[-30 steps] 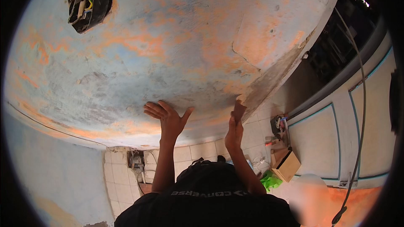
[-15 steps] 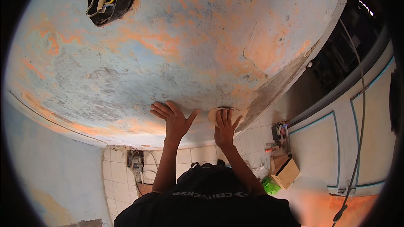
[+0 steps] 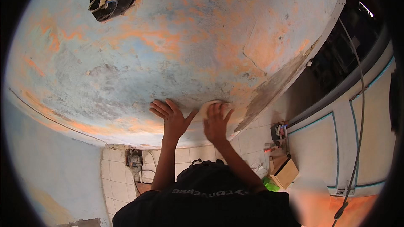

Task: The person sands a wall with sandpaper by hand, rubbing it across different areas of the surface.

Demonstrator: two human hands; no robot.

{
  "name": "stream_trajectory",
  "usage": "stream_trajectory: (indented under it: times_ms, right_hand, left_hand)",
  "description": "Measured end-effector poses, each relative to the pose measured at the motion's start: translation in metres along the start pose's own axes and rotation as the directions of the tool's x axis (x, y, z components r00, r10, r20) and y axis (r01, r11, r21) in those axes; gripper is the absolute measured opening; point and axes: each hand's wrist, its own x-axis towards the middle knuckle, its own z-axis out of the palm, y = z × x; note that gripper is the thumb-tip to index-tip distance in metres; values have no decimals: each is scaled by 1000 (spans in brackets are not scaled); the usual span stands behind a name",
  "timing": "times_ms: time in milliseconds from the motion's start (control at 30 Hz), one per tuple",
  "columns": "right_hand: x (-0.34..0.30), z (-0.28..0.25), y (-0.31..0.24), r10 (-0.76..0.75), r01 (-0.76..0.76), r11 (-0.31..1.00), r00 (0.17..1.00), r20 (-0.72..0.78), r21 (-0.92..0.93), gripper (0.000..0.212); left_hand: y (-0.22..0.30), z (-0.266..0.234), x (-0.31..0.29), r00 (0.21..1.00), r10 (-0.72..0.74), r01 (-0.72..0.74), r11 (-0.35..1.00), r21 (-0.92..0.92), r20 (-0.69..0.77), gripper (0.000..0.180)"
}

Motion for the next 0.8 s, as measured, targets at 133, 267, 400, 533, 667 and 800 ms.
stream_trajectory:
  times_ms: [133,267,400,533,667,800]
  right_hand:
    - [-9,8,-5,-73,72,997,997,-29,-14,62]
    - [25,-36,18,63,-66,997,994,-91,-37,66]
    - [35,-55,21,166,-121,979,941,-295,167,73]
    - [-7,-9,-19,-109,110,994,984,141,1,76]
    - [-21,-1,-17,-103,104,995,984,146,4,66]
    - [8,-61,9,111,-113,985,994,-22,-130,77]
  left_hand:
    - [-14,-15,-8,996,-24,20,999,41,92,109]
    - [-22,-56,-9,987,18,-32,996,87,158,104]
    - [-36,-101,-5,937,-349,342,909,-239,15,96]
    - [-56,-120,3,878,-463,458,886,-69,-120,84]
    - [-59,-107,0,876,-452,452,891,-45,-168,82]
    - [-62,-106,-9,880,-434,435,900,-38,-194,83]
